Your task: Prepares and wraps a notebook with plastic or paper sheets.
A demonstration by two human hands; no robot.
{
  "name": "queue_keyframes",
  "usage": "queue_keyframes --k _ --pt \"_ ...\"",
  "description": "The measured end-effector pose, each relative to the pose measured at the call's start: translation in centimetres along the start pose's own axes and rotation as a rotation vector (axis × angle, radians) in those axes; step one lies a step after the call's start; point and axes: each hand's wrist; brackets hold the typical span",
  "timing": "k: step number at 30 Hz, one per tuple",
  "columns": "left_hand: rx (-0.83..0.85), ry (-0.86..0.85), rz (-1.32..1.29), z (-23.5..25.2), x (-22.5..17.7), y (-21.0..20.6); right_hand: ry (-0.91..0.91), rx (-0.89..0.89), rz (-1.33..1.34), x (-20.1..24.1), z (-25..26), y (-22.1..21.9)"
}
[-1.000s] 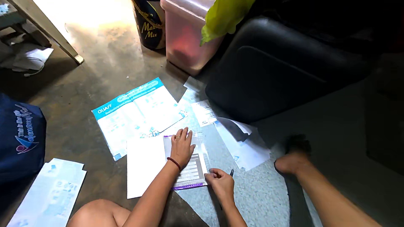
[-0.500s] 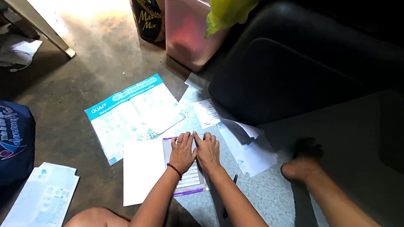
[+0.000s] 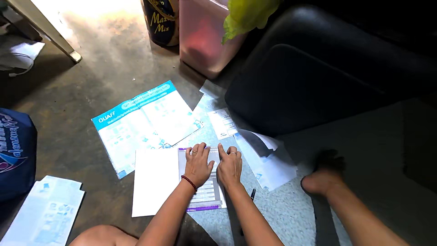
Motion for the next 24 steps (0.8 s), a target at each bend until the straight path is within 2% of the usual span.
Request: queue_keyframes --k 4,7,12,16,20,24 --pt "0.071 0.047 -0.013 0.7 -0.9 1.5 -0.081 -0.109 0.383 -1.7 0.4 0.1" --pt "0.153 0.1 -0.025 1.9 -1.6 2.9 -0.139 -0.051 0.584 -2.5 0.7 1.6" --pt "0.366 0.093 0.022 4.6 -2.5 4.6 -0.119 0.056 0.663 -3.8 0.2 2.2" --pt "0.495 0.049 -0.01 6.2 -2.4 5.0 -0.187 0.12 0.843 -5.0 -2.0 2.3" --pt "0.549 0.026 -0.077 6.7 -2.9 5.8 -0.234 0.191 0.833 -5.3 -4.0 2.5" --pt "0.494 -0.012 -0.133 5.7 -3.1 5.6 -0.291 0.352 0.839 -4.4 -4.6 3.8"
Point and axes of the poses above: each hand's wrist, its own z-axis towards the middle knuckle, its own y-axis out of the back of the hand, x = y × z, and after that the axes turned 1 degree about x, right-handed
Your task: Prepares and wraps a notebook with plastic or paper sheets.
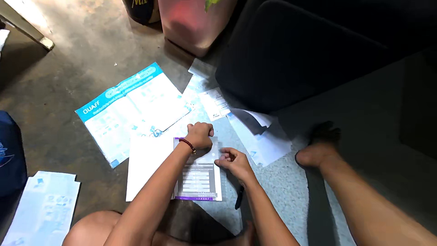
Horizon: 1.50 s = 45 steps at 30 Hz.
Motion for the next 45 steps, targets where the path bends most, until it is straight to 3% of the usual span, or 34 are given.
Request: queue_keyframes --k 4,12,18,24,31,45 --pt "-0.066 -0.044 -0.027 -0.7 0.0 -0.9 -0.028 -0.026 0.055 -0.1 -0.7 -0.4" --pt "0.166 -0.103 0.026 0.6 -1.5 0.4 0.013 -0.154 0.227 -1.7 -2.8 -1.4" --pt "0.155 -0.148 -0.051 1.0 -0.7 0.0 0.145 -0.245 0.3 -0.7 0.2 -1.2" --pt "0.119 -0.156 -0.116 0.9 -0.3 -0.3 -0.027 -0.199 0.478 2.1 2.9 -0.5" --pt "0.117 -0.148 -0.133 1.2 0.0 -0.4 0.281 -0.181 0.271 0.1 3.4 -0.1" --pt "0.188 -0.078 -0.137 1.5 -0.1 -0.3 0.372 -0.162 0.266 -0.7 3.6 0.1"
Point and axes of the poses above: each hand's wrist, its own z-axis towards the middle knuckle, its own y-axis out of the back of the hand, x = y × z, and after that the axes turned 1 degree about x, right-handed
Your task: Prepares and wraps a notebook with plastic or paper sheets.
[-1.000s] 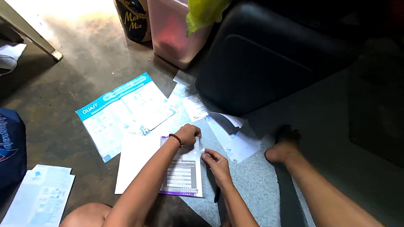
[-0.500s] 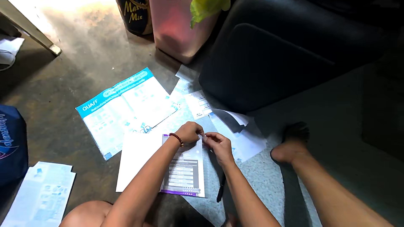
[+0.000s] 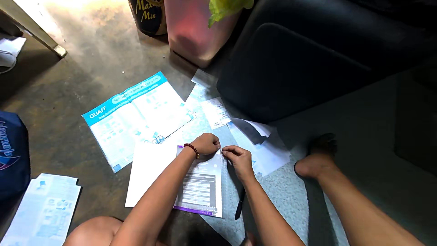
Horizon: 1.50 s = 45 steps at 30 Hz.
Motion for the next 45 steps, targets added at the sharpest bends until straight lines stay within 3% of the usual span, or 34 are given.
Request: queue_keyframes --k 17,21,23,27,30,33,35,37,40,42,45 --pt "0.004 0.024 -0.008 0.4 0.1 -0.3 0.068 0.065 0.038 -0.6 0.1 0.7" --pt "-0.036 0.004 -0.039 0.2 0.2 -0.4 -0.03 0.075 0.104 -0.5 -0.1 0.7" --pt "-0.154 -0.022 0.0 -0.5 0.1 -1.2 -0.099 0.07 0.072 0.0 -0.3 0.7" --pt "-0.671 -0.1 0.037 -3.3 0.1 -7.3 -0.237 0.063 -0.082 0.3 -0.5 0.6" --pt "-0.702 -0.003 -0.074 -7.0 -0.7 -13.4 -0.244 0.114 -0.097 0.5 0.0 0.4" --pt "-0.736 0.029 -0.019 -10.3 -1.4 -18.9 -0.213 0.223 -0.136 0.6 0.8 0.4" --pt "-0.936 0.088 -0.022 -12.3 -1.5 -22.3 -0.175 0.304 -0.208 0.9 1.3 0.5" --pt "-1.219 0.28 -0.214 -14.3 -1.7 -24.9 -0.141 0.37 -0.281 1.2 1.4 0.6" --pt "-1.389 0.673 -0.914 -16.7 -1.6 -23.9 -0.151 0.388 -0.316 1.5 1.5 0.7" --pt "-1.428 0.723 -1.312 -17.3 -1.2 -21.3 -0.181 0.38 -0.334 1.6 1.4 0.7" --pt "-1.439 0.735 -1.578 -17.4 -0.6 -17.8 -0.218 0.385 -0.382 1.7 1.2 0.9"
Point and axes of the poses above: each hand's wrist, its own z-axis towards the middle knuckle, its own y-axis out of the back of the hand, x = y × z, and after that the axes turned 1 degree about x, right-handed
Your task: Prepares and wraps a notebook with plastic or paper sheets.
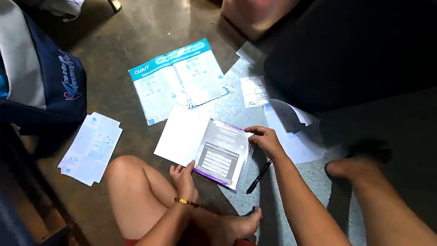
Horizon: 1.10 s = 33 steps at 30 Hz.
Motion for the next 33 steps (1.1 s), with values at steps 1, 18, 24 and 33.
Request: queue_keyframes --k 1,18,24,33 --pt "-0.023 0.037 -0.001 0.4 -0.7 -0.3 -0.006 -0.003 -0.02 0.1 -0.2 0.0" --pt "0.298 -0.59 -0.044 3.6 -7.6 0.0 0.159 -0.006 0.264 -0.2 -3.9 -0.8" --pt "0.41 -0.483 0.209 11.2 -12.8 -1.6 0.238 -0.039 0.41 0.8 -4.1 -4.9" --pt "0.556 -0.885 1.245 9.2 -11.9 3.5 0.37 0.185 0.115 -0.3 -3.1 -5.4"
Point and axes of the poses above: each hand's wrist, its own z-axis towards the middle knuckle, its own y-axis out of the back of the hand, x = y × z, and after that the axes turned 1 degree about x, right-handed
